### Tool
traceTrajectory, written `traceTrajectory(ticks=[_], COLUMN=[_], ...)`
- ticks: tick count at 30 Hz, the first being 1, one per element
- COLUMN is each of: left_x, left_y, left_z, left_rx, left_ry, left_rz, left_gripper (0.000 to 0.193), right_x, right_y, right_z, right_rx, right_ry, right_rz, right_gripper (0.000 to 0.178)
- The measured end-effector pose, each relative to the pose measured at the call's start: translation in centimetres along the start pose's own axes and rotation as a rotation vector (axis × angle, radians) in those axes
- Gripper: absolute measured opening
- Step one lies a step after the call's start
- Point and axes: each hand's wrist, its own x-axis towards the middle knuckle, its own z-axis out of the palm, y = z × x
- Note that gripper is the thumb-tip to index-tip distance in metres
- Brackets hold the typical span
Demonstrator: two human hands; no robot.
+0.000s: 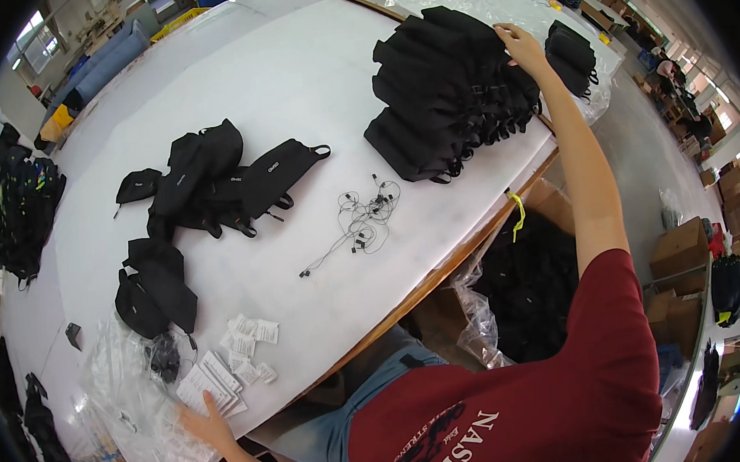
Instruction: Packaging electronic accessories or small components into black fabric pouches and adding labels.
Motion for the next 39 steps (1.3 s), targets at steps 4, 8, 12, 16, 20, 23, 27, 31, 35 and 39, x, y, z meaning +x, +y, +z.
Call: traceTrajectory(ticks=[4, 8, 12, 16, 20, 23, 27, 31, 35, 39], left_x=[0.0, -0.6, -0.6, -0.3, -0.4, -0.6, -0.6, -1.6, -4.1, -6.5], left_y=[0.5, -0.6, 0.1, 1.9, 1.5, 2.2, 0.7, 0.6, 4.5, 5.9], left_z=[0.3, 0.3, 0.1, -1.5, -1.8, -2.0, -2.1, -4.0, -6.9, -7.4], left_rx=[0.106, -0.009, -0.071, -0.12, -0.208, -0.181, -0.299, -0.491, -1.122, -1.487], left_ry=[-0.054, 0.03, 0.146, 0.195, 0.197, 0.189, 0.19, 0.15, 0.283, 0.235], left_rz=[-0.052, -0.079, -0.044, -0.054, -0.118, -0.15, -0.214, -0.284, -0.493, -0.571], left_gripper=[0.078, 0.074, 0.064, 0.06, 0.053, 0.045, 0.039, 0.037, 0.048, 0.06], right_x=[-3.3, -14.3, -23.3, -28.9, -31.3, -32.2, -31.3, -31.0, -30.4, -30.4], right_y=[-3.4, -11.3, -11.0, -13.8, -17.2, -17.9, -18.5, -20.6, -22.9, -24.9], right_z=[-0.2, 3.3, 11.1, 16.9, 20.1, 22.4, 23.8, 22.2, 18.7, 15.6], right_rx=[-0.132, 0.108, 0.18, 0.122, 0.063, 0.055, -0.068, 0.021, 0.311, 0.645], right_ry=[0.337, -0.012, -0.534, -0.73, -0.823, -0.848, -0.966, -0.954, -0.788, -0.656], right_rz=[-0.318, -0.413, -0.447, -0.512, -0.592, -0.621, -0.668, -0.68, -0.487, -0.423], right_gripper=[0.03, 0.016, 0.013, 0.012, 0.011, 0.012, 0.013, 0.009, 0.011, 0.009])
